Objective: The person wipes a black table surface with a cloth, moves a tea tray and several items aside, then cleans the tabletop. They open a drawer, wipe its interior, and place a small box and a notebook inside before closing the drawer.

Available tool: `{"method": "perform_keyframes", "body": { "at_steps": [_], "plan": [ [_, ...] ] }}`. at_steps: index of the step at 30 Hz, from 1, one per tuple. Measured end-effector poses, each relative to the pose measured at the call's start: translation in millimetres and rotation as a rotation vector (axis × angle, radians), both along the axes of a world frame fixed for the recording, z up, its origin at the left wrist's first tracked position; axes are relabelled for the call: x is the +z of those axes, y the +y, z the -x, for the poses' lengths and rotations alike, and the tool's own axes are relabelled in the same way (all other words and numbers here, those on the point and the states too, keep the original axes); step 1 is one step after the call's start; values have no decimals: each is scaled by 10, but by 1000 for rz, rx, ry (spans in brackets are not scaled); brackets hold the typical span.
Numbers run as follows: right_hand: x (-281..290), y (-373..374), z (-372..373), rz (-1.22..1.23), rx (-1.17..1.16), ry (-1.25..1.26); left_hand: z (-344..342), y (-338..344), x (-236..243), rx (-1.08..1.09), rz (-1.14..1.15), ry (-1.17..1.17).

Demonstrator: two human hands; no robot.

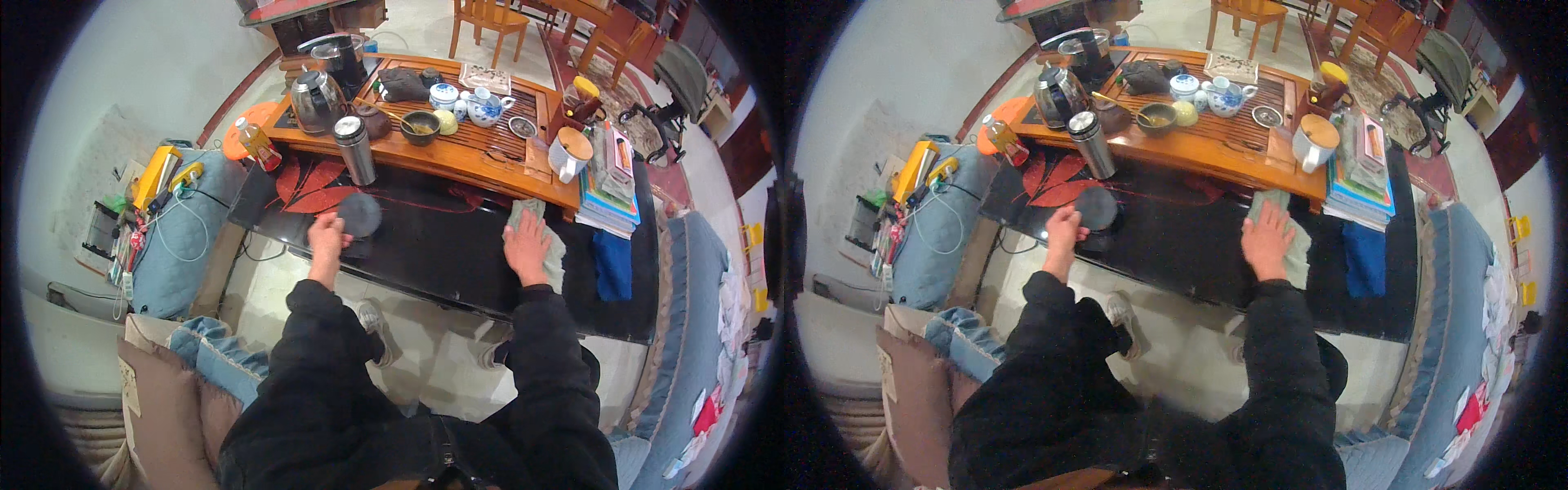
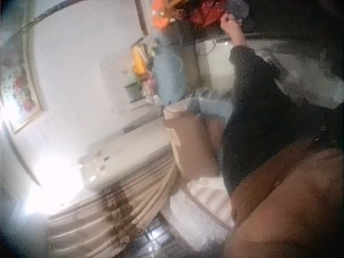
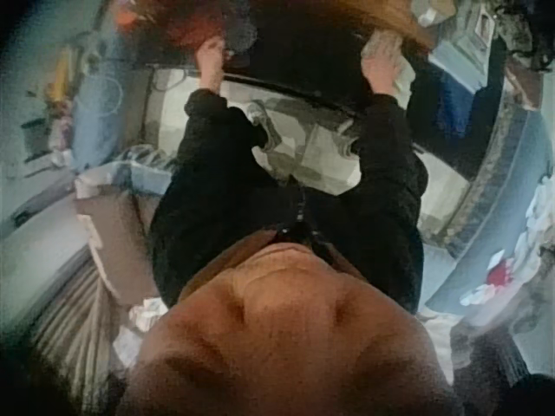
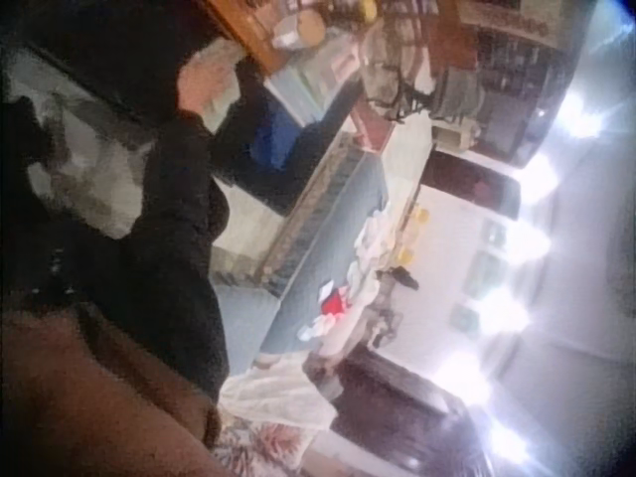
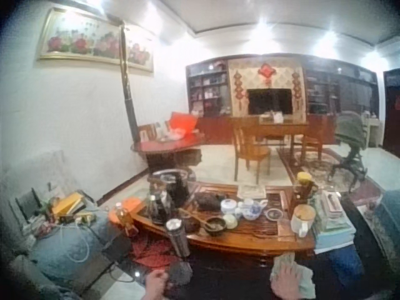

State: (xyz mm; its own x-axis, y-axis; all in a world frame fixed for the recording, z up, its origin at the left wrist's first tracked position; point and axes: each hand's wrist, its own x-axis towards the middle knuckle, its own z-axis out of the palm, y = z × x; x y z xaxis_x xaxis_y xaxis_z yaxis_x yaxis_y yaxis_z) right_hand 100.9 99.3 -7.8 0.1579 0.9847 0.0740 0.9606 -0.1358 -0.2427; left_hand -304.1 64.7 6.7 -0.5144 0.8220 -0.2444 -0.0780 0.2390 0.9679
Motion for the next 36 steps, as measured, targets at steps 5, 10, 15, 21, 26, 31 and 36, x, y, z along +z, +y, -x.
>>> {"method": "perform_keyframes", "body": {
  "at_steps": [5,10,15,21,26,31,36],
  "plan": [
    [-25,145,454,-33,-71,-18,611,227,-176,291,-39,-7],
    [-50,37,969,-250,277,17,633,310,-221,368,-143,109],
    [108,368,1654,-447,328,553,520,165,-69,458,-208,234],
    [238,834,2010,-705,699,-14,372,87,94,372,-201,179],
    [156,864,1893,-706,745,-304,297,123,117,352,-252,142],
    [193,689,1471,-534,618,-298,330,55,104,346,-269,119],
    [242,365,728,-382,440,-392,348,-30,117,321,-274,97]
  ]
}}
